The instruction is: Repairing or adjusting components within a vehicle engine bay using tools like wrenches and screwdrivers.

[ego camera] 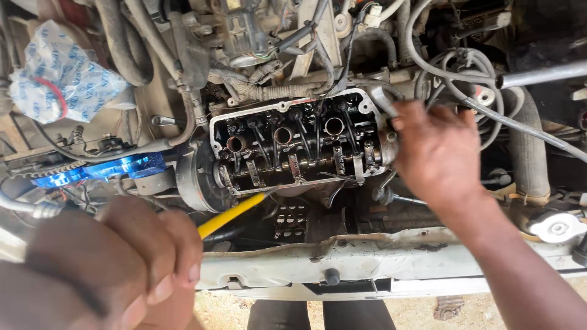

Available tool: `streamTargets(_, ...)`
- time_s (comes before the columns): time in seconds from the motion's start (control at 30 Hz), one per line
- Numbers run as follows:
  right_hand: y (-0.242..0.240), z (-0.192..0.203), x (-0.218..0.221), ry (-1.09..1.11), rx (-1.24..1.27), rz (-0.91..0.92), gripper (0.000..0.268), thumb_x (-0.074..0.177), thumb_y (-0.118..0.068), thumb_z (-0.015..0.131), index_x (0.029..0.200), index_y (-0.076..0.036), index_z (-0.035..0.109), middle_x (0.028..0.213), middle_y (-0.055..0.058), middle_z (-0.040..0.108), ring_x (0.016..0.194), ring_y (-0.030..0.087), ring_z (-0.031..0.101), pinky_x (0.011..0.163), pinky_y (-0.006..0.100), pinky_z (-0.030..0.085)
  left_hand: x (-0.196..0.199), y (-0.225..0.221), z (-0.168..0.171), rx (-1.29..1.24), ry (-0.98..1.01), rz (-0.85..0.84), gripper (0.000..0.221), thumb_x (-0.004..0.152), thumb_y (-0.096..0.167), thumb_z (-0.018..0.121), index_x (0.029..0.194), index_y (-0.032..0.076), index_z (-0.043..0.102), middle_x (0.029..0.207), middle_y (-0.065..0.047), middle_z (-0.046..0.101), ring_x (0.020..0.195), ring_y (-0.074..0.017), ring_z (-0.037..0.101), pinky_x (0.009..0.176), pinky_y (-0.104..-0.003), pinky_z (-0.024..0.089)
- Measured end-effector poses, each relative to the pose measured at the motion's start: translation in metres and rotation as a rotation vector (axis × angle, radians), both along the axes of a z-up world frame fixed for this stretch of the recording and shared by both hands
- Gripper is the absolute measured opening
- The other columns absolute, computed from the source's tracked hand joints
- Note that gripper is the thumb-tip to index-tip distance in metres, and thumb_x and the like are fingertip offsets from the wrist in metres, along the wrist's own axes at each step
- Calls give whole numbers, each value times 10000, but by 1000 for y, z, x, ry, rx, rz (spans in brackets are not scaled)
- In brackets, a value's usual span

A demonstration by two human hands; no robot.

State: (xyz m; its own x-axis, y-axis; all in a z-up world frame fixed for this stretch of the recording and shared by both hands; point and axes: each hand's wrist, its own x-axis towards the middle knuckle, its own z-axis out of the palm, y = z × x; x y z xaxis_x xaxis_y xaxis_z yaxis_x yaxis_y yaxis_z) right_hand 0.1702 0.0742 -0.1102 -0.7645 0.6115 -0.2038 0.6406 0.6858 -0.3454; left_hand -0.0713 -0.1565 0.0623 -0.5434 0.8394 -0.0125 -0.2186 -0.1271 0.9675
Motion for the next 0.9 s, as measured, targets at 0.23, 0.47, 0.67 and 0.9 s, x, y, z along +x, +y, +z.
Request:
streamTargets(0.23, 12, 25, -36, 194, 144, 44, 304, 818, 125, 617, 1012, -47, 775, 961, 147, 761, 886, 323, 689, 712, 494, 521, 24, -50, -39, -293, 236, 38, 259, 998, 144, 739, 1157, 74, 548, 769, -64, 600, 619, -121, 542, 528, -268, 429)
streamTargets(0.47, 24, -7, -46, -167, 241, 311, 495, 837, 133, 604, 1212, -165, 730, 922, 61, 749, 891, 199, 701, 902, 474, 568, 6, -26, -35, -850, 727, -299, 505, 952, 282, 738, 1387, 119, 538, 814, -23, 728, 655, -171, 743, 552, -349, 534)
streamTargets(0.67, 35, -5, -42, -49, 220, 323, 410, 732, -149, 788, 1135, -206, 748, 978, 15, 731, 1015, 201, 672, 935, 489, 538, 5, -49, -86, -862, 911, -342, 396, 924, 249, 705, 1293, 171, 586, 1027, -144, 764, 797, -368, 746, 606, -457, 580)
streamTargets(0.9, 35, -16, -35, -23, 258, 302, 417, 848, -18, 756, 1180, -269, 781, 1043, -8, 706, 1065, 207, 613, 982, 438, 462, 11, -105, -122, -1043, 970, -348, 399, 927, 293, 666, 1313, 210, 605, 1020, -93, 770, 782, -337, 753, 588, -446, 581)
